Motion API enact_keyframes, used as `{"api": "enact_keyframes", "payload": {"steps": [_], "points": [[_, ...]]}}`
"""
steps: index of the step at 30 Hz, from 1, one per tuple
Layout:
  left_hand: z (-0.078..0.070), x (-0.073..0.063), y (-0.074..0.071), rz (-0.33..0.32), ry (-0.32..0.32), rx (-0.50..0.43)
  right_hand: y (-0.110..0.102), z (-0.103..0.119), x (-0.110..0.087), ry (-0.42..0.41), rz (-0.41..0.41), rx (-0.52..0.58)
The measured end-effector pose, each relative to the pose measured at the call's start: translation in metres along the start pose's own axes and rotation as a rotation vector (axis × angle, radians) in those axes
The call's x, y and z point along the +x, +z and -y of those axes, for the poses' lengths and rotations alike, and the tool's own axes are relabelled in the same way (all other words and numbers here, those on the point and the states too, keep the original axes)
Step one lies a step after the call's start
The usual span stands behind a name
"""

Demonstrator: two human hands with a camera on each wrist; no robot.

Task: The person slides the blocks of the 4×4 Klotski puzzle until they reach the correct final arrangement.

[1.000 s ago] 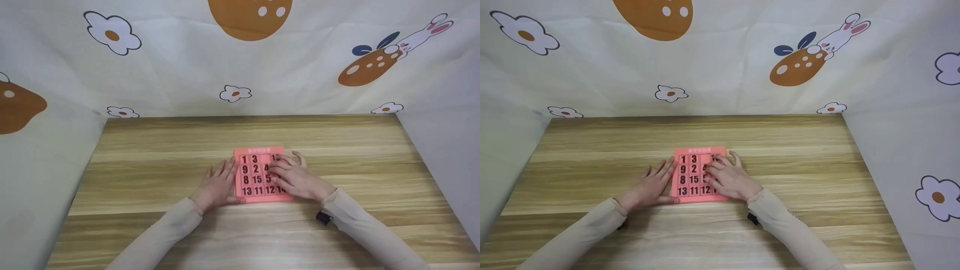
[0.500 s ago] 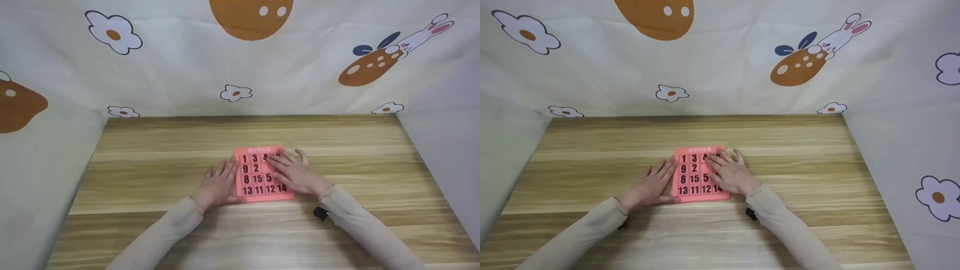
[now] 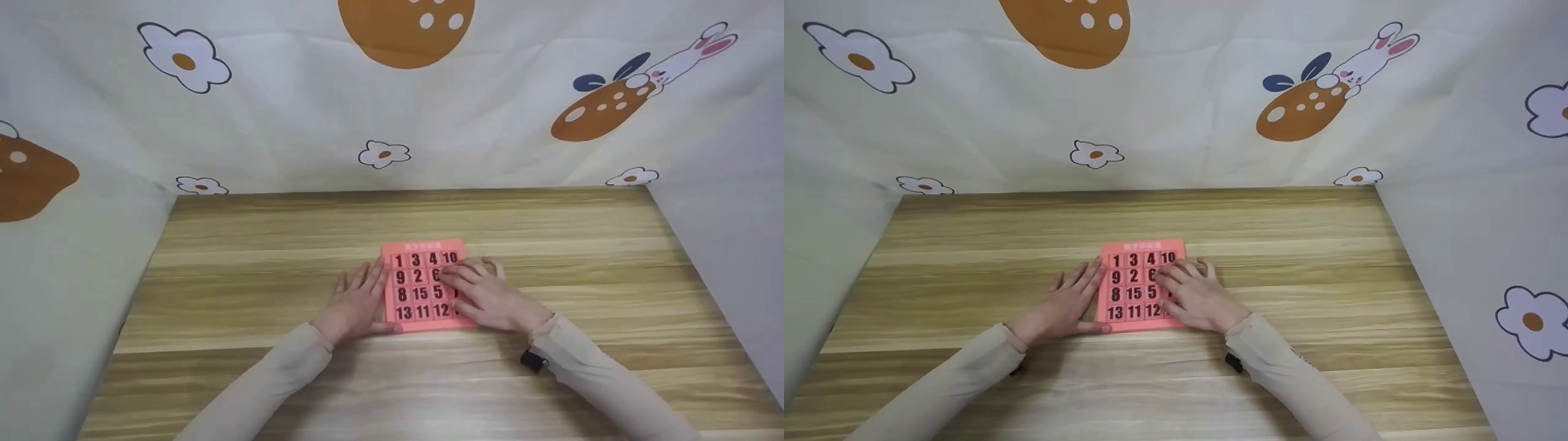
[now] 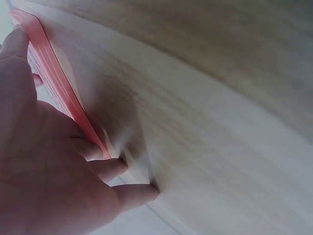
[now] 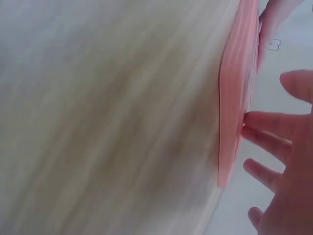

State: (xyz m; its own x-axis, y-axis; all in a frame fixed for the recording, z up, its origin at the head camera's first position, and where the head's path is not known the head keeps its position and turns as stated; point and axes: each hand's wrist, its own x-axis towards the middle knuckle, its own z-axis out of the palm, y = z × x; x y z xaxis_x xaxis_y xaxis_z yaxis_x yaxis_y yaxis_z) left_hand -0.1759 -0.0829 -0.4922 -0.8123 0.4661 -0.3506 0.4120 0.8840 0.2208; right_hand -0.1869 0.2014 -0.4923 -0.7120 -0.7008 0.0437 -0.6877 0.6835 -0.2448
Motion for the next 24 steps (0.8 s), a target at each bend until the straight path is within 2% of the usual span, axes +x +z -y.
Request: {"api": "enact_keyframes", "payload": {"steps": [3, 7, 10, 14, 18, 24], "points": [[0.001, 0.000, 0.001, 0.003, 0.000, -0.004, 0.000, -0.001, 0.005, 0.004, -0.006, 0.041], [0.000, 0.001, 0.001, 0.008, -0.007, 0.005, -0.003, -0.006, 0.013, 0.070, -0.045, 0.077], [0.000, 0.001, 0.000, 0.012, -0.011, 0.026, -0.003, -0.010, 0.016, 0.109, -0.042, 0.076], [-0.001, 0.001, 0.000, 0.014, -0.011, 0.040, -0.002, -0.011, 0.008, 0.084, -0.013, 0.063], [-0.001, 0.001, -0.001, 0.016, -0.020, 0.041, -0.002, -0.007, 0.001, 0.044, -0.018, 0.037], [-0.002, 0.001, -0.002, 0.014, -0.015, 0.021, 0.003, -0.003, 0.014, 0.061, -0.026, 0.042]]}}
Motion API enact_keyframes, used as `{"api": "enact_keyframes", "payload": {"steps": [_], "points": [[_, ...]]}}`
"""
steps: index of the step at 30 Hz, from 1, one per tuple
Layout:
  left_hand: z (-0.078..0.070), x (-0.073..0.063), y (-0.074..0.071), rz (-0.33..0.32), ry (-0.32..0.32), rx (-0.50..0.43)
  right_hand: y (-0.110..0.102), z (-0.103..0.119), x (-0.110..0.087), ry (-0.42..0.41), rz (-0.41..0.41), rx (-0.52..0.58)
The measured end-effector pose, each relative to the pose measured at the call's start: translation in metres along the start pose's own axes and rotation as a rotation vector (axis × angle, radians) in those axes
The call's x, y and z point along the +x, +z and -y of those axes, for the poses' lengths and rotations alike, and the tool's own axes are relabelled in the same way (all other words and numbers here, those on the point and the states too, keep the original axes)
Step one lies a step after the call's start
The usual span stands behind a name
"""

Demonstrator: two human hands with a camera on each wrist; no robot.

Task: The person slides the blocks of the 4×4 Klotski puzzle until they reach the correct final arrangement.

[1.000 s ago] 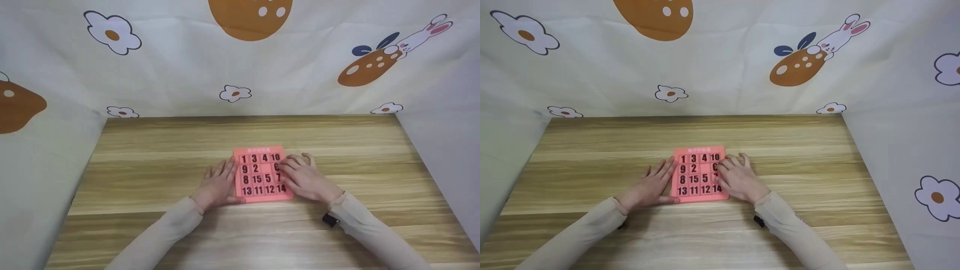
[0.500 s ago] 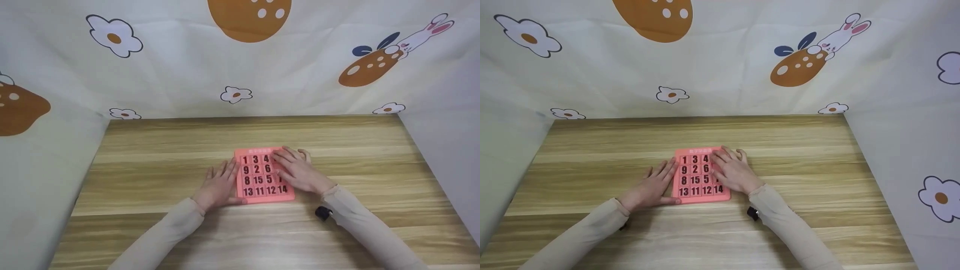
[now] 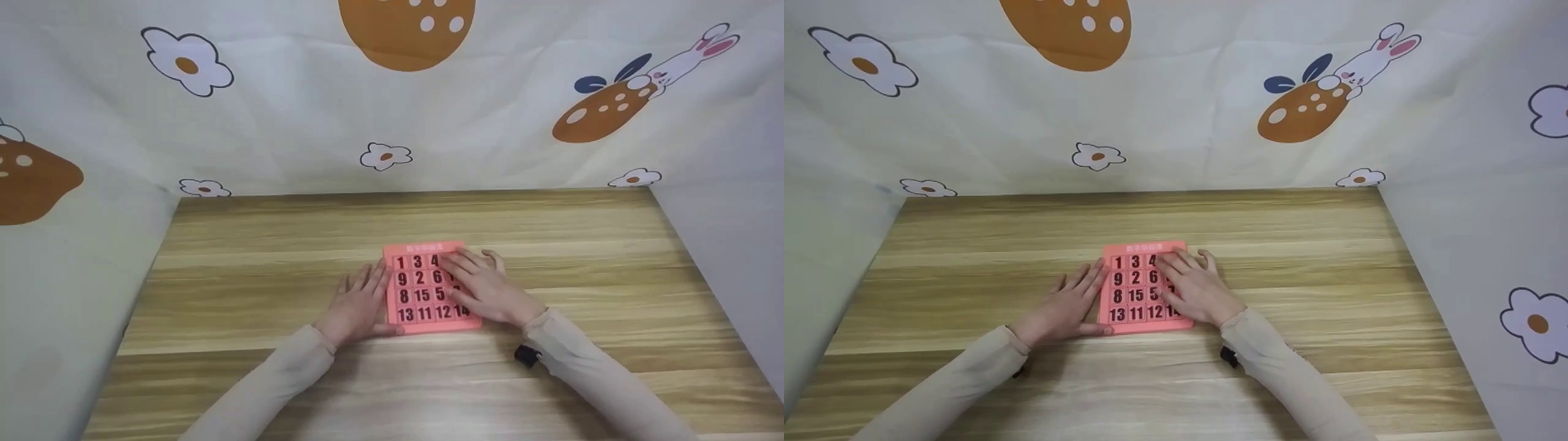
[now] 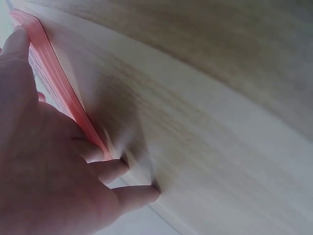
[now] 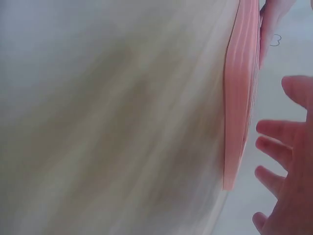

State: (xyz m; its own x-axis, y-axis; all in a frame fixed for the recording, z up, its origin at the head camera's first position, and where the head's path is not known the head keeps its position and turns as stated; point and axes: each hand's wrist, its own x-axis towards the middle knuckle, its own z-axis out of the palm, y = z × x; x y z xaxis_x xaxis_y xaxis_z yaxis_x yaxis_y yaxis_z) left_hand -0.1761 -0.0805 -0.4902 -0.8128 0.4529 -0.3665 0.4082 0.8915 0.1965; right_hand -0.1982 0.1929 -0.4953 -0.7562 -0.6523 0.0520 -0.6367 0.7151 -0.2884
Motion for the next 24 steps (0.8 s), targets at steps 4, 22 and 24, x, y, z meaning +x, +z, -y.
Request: {"api": "enact_keyframes", "payload": {"steps": [4, 22, 24], "points": [[0.000, 0.000, 0.000, 0.000, 0.009, -0.003, 0.003, 0.001, 0.009, -0.012, 0.040, 0.020], [0.002, -0.002, 0.001, -0.024, 0.022, 0.001, 0.000, 0.005, 0.025, -0.052, 0.013, -0.003], [0.002, -0.001, 0.001, -0.017, 0.021, 0.007, 0.001, 0.008, 0.029, -0.059, 0.059, 0.013]]}}
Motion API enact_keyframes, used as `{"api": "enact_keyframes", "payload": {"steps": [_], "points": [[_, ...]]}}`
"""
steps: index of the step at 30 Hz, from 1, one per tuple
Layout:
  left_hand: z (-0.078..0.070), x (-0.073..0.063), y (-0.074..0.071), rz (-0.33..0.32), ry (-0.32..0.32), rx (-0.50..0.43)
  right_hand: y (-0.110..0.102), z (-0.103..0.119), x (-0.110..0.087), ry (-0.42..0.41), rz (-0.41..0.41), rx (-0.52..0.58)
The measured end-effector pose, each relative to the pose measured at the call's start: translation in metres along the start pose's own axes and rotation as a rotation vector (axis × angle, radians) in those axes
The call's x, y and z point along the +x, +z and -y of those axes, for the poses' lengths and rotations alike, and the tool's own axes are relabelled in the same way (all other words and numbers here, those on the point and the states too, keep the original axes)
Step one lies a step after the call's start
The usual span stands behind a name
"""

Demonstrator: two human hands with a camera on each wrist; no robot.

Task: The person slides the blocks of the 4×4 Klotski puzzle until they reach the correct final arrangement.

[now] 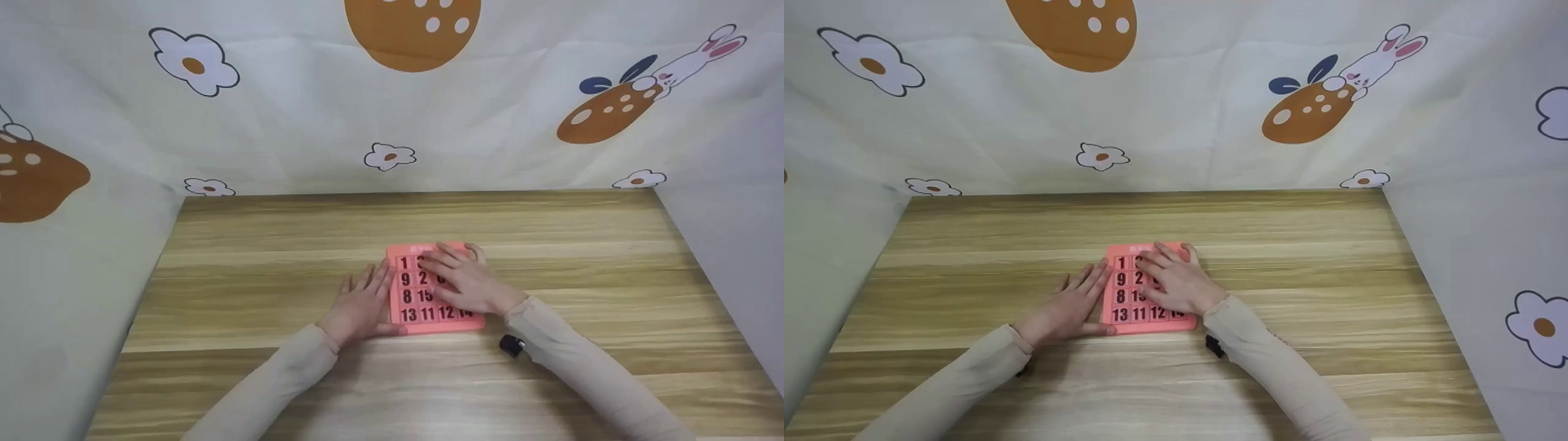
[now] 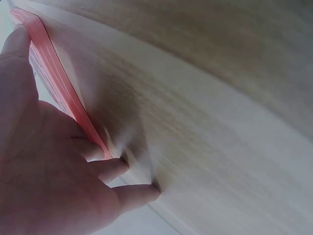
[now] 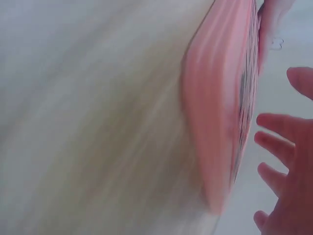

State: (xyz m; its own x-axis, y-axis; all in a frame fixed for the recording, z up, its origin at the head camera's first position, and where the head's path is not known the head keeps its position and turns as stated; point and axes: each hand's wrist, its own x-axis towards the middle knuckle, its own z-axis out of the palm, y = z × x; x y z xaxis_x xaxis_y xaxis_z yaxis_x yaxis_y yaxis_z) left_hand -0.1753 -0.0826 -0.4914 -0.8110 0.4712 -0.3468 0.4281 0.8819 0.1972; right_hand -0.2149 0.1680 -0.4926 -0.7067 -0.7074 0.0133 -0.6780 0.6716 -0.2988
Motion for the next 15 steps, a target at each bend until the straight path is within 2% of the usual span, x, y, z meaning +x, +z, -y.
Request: {"api": "enact_keyframes", "payload": {"steps": [3, 9, 15], "points": [[-0.001, 0.001, 0.000, 0.004, -0.005, -0.007, 0.000, -0.001, -0.001, 0.010, 0.034, 0.010], [-0.001, 0.002, -0.001, 0.022, -0.024, -0.009, -0.007, -0.011, -0.017, 0.031, 0.001, -0.022], [0.000, 0.003, 0.000, 0.029, -0.023, 0.008, -0.003, 0.002, -0.021, -0.051, 0.017, -0.014]]}}
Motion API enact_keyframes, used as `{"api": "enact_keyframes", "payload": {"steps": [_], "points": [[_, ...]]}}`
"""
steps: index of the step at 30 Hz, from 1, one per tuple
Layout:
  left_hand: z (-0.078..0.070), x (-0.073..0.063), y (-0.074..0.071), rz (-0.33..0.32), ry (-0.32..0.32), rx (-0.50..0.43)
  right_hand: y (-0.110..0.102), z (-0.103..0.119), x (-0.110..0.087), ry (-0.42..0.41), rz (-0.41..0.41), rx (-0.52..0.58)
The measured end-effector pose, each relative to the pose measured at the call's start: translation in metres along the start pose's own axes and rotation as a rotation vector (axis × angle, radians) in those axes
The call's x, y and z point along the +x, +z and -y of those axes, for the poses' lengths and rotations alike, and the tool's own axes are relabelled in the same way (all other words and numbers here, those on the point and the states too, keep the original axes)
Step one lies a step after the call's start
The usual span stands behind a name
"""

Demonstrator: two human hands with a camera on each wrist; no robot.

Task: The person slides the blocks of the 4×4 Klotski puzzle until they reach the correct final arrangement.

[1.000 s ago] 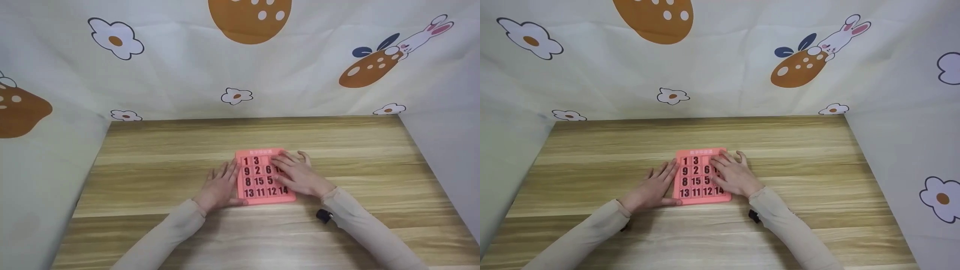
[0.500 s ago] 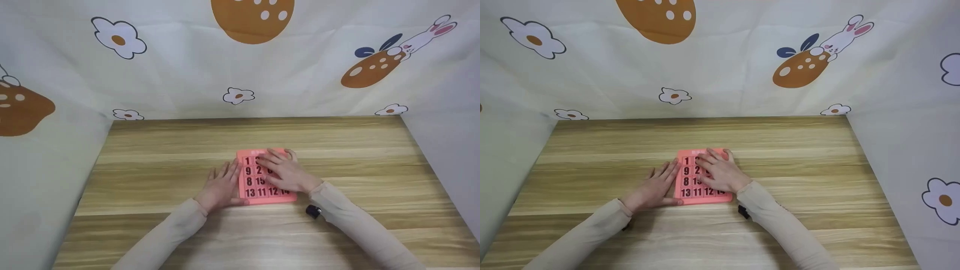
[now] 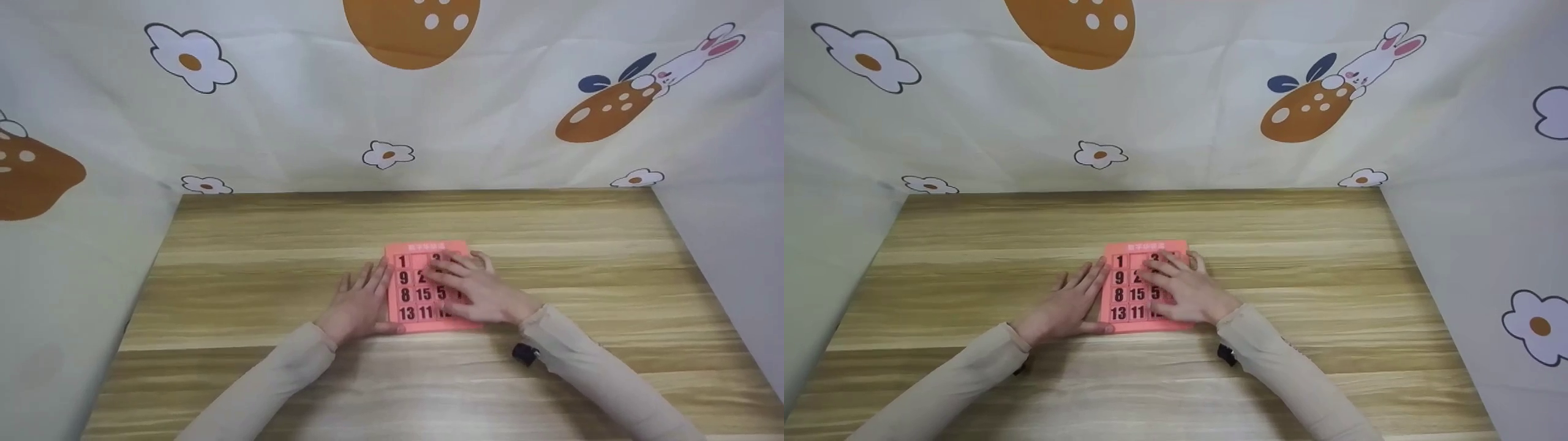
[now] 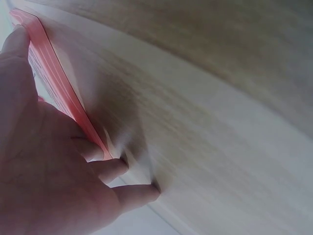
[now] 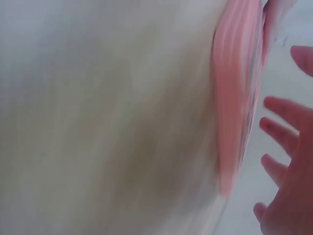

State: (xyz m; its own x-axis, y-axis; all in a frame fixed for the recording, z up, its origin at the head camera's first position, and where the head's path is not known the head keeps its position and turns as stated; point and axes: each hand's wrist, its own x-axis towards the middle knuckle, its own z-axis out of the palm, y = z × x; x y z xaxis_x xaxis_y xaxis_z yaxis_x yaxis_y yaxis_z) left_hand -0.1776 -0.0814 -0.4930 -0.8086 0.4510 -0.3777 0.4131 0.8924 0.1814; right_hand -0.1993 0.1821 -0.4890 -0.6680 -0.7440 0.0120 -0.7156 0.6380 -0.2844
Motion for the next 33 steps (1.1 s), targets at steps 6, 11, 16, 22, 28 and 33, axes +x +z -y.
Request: {"api": "enact_keyframes", "payload": {"steps": [6, 11, 16, 22, 28, 33], "points": [[0.000, -0.001, 0.001, -0.006, 0.014, 0.010, 0.002, 0.014, 0.006, -0.004, 0.025, -0.068], [0.000, -0.002, 0.000, -0.006, 0.014, 0.025, 0.002, 0.011, 0.015, 0.070, 0.028, -0.144], [0.000, -0.002, -0.001, -0.014, 0.021, 0.026, 0.002, 0.007, 0.017, 0.055, -0.008, -0.142], [0.000, -0.004, -0.002, -0.016, 0.020, 0.010, 0.002, 0.011, 0.001, -0.083, -0.084, -0.054], [0.000, -0.002, -0.002, -0.016, 0.015, -0.008, 0.004, 0.013, -0.016, -0.121, -0.081, -0.045], [0.000, -0.001, -0.001, -0.008, 0.015, -0.016, 0.006, 0.014, -0.021, -0.135, -0.075, -0.046]]}}
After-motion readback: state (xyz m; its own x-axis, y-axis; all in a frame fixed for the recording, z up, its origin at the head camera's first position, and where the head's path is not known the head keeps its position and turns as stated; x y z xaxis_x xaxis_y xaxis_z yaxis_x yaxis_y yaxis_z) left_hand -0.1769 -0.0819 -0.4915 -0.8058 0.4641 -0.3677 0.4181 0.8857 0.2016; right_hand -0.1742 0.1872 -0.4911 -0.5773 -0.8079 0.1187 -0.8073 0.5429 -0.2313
